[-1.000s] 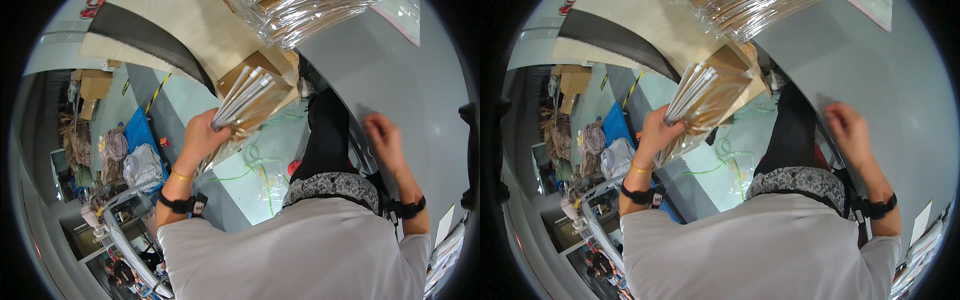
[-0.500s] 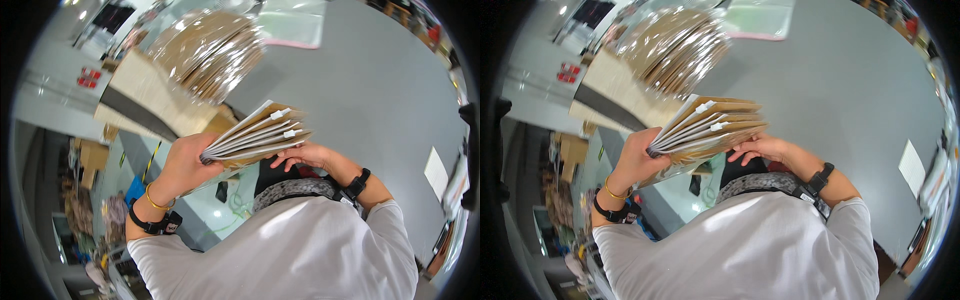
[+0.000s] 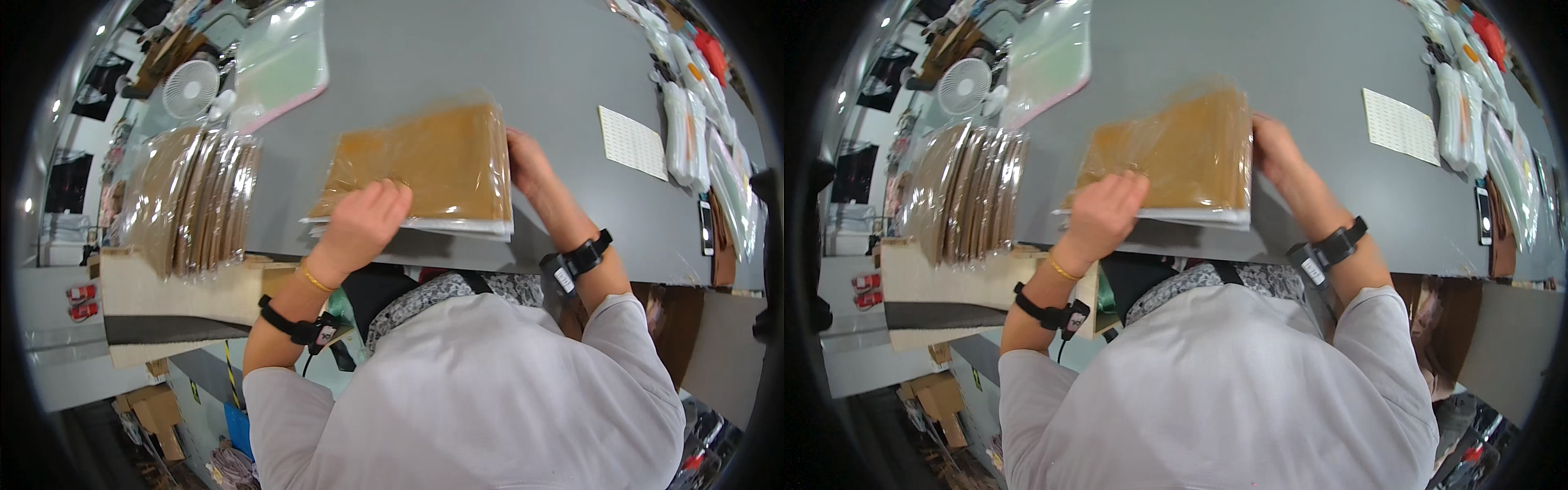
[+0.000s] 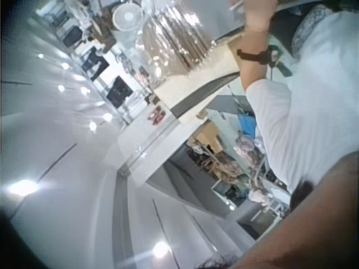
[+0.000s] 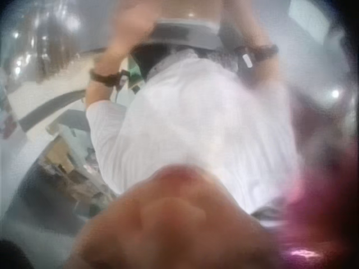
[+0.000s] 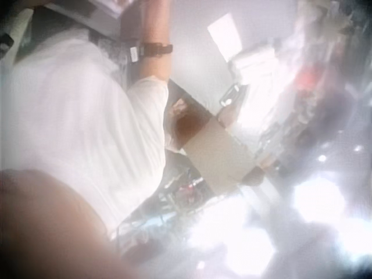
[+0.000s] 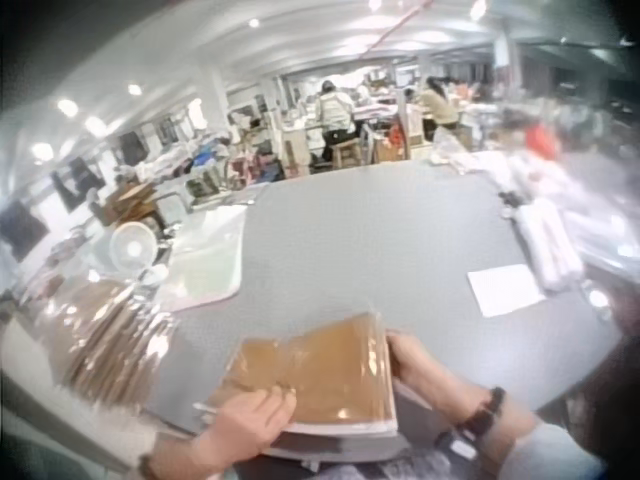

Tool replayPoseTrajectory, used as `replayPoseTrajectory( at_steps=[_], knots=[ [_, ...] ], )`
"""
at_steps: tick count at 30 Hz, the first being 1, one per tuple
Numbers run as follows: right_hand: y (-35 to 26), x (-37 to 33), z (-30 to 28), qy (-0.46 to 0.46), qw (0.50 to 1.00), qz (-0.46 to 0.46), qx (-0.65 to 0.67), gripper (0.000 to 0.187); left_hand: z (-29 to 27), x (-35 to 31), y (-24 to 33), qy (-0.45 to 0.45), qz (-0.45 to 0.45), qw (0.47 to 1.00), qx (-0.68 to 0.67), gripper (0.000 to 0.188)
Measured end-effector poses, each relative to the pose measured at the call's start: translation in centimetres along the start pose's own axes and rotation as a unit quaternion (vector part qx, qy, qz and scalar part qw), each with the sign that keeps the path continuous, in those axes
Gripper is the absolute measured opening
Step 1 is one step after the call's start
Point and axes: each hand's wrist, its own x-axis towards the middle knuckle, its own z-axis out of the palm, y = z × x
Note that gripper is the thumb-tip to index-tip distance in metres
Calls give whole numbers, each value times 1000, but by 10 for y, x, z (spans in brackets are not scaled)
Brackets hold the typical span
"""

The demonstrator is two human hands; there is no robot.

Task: The person repeatedly picks up stacks of brown paper sheets from a box, places them into clear plastic bags on a table, and seals the bags. The person stacks the sealed packages on the table.

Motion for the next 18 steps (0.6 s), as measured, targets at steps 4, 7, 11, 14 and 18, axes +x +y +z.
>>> replayPoseTrajectory(
  at_steps=[4, 7, 11, 14, 18],
  knots=[
    [-28, 10, -41, 134, 773, -352, -510, 44, 63, 2, 37, 8, 116, 993, 26, 32],
    [-34, 7, -24, -33, 624, -356, -695, 53, 76, -6, 50, 18, 99, 995, 14, 29],
    [-28, 5, 25, -147, 626, -226, -732, 59, 73, -14, 56, -3, 72, 997, 41, 28],
    [-34, 7, 45, -183, 643, -166, -725, 65, 71, -21, 59, 16, 29, 999, 24, 29],
    [-45, 15, 44, -237, 685, -3, -689, 65, 76, -29, 55, 11, 46, 999, -4, 31]
  ],
)
